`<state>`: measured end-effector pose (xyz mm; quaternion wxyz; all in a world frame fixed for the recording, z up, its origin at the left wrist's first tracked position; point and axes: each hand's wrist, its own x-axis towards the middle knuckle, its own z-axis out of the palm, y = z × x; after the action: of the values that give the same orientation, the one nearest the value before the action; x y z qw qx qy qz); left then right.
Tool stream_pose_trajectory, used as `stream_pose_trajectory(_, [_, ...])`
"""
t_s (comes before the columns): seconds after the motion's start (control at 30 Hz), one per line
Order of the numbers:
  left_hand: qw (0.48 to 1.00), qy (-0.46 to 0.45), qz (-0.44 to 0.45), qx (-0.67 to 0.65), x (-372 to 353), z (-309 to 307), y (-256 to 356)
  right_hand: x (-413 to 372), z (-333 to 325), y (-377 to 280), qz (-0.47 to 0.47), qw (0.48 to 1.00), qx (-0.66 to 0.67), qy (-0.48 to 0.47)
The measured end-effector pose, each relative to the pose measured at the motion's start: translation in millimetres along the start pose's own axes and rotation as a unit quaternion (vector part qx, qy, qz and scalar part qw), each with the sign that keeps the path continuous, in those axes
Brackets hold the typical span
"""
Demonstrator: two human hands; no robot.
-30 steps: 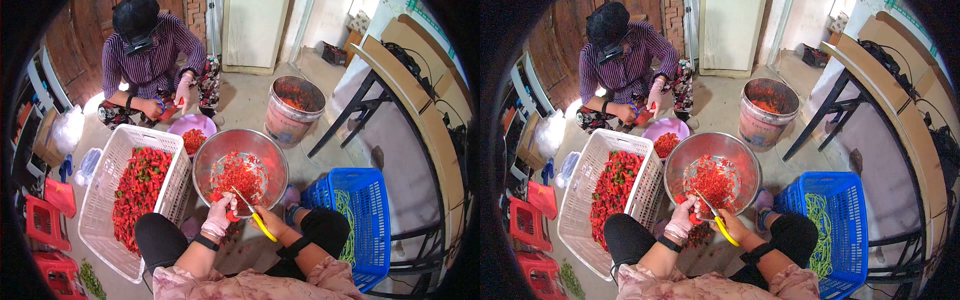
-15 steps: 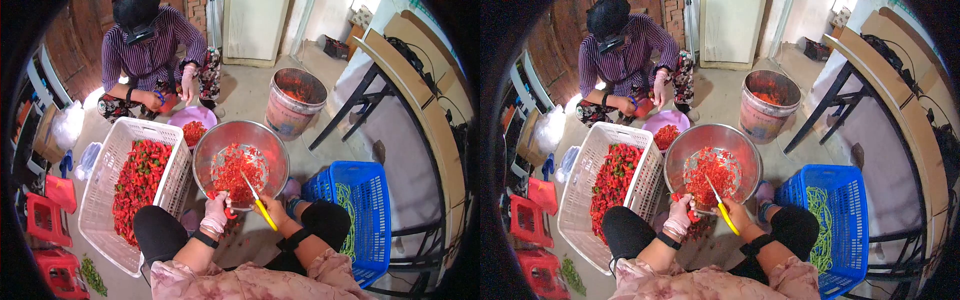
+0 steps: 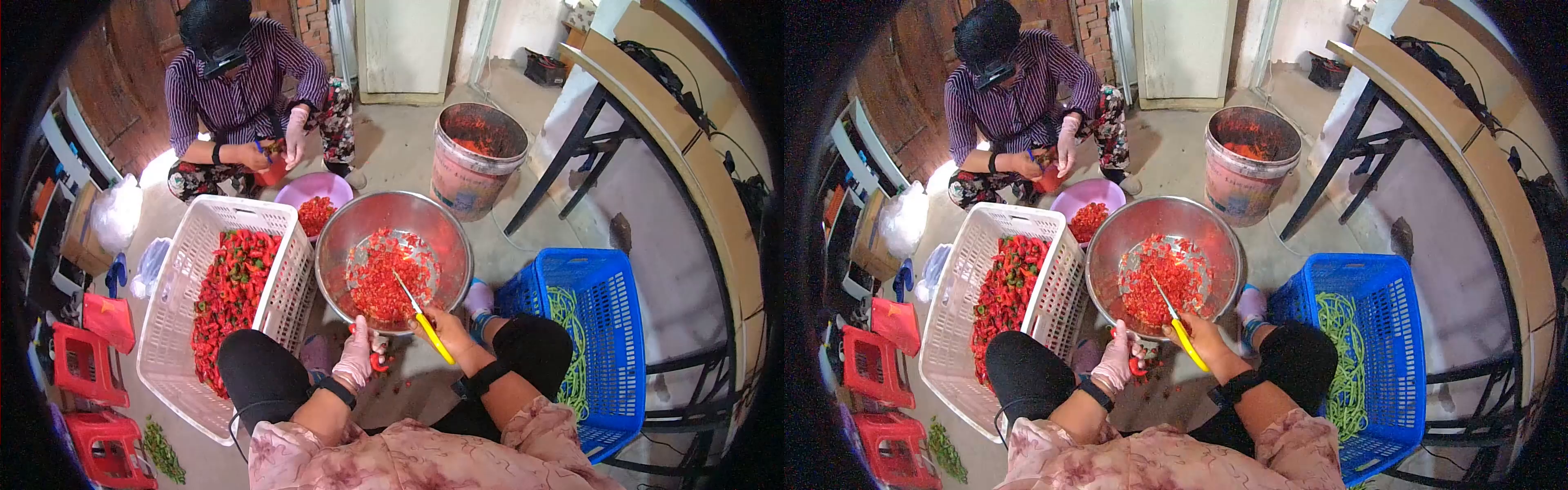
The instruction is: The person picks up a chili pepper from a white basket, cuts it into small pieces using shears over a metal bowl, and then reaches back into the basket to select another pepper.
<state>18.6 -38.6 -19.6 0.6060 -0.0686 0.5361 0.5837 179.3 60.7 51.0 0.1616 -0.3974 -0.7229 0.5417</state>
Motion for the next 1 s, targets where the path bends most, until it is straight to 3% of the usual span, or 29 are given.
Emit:
stream_pose_trajectory(0.07, [0.989, -0.105, -0.035, -0.095, 2, 2, 12, -2, 1, -4, -0.007, 1.000, 0.017, -0.007])
stream_pose_trajectory(0.33, [0.980, -0.163, 0.002, -0.112, 6, 9, 37, 4, 10, 28, -0.023, 0.997, 0.058, -0.049])
stream_pose_trajectory(0.43, [0.970, -0.169, 0.000, -0.177, 21, 5, 37, 2, 8, 18, -0.042, 0.994, 0.082, -0.058])
stream_pose_trajectory(0.5, [0.942, -0.212, -0.011, -0.259, 28, 8, 39, 0, 4, 3, 0.048, 0.990, 0.097, -0.093])
stream_pose_trajectory(0.6, [0.920, -0.216, -0.020, -0.326, 35, 13, 47, 2, 13, 10, 0.015, 0.992, 0.111, -0.053])
stream_pose_trajectory(0.73, [0.919, -0.211, -0.019, -0.332, 45, 3, 58, 5, 3, 2, 0.054, 0.990, 0.127, 0.019])
stream_pose_trajectory(0.8, [0.974, -0.157, 0.016, -0.162, 46, -4, 56, 8, -4, -4, 0.070, 0.987, 0.138, 0.038])
stream_pose_trajectory(0.83, [0.975, -0.156, 0.012, -0.161, 46, -4, 50, 7, -7, -4, 0.081, 0.984, 0.147, 0.057])
stream_pose_trajectory(0.9, [0.998, -0.039, -0.035, -0.027, 43, -6, 36, 6, -9, 3, 0.067, 0.985, 0.148, 0.064])
stream_pose_trajectory(0.97, [0.997, -0.052, -0.059, 0.002, 46, -15, 22, 5, -13, 1, 0.000, 0.989, 0.135, 0.064])
stream_pose_trajectory(1.0, [0.992, -0.062, -0.082, 0.079, 45, -17, 18, 2, -15, -11, -0.021, 0.990, 0.119, 0.073])
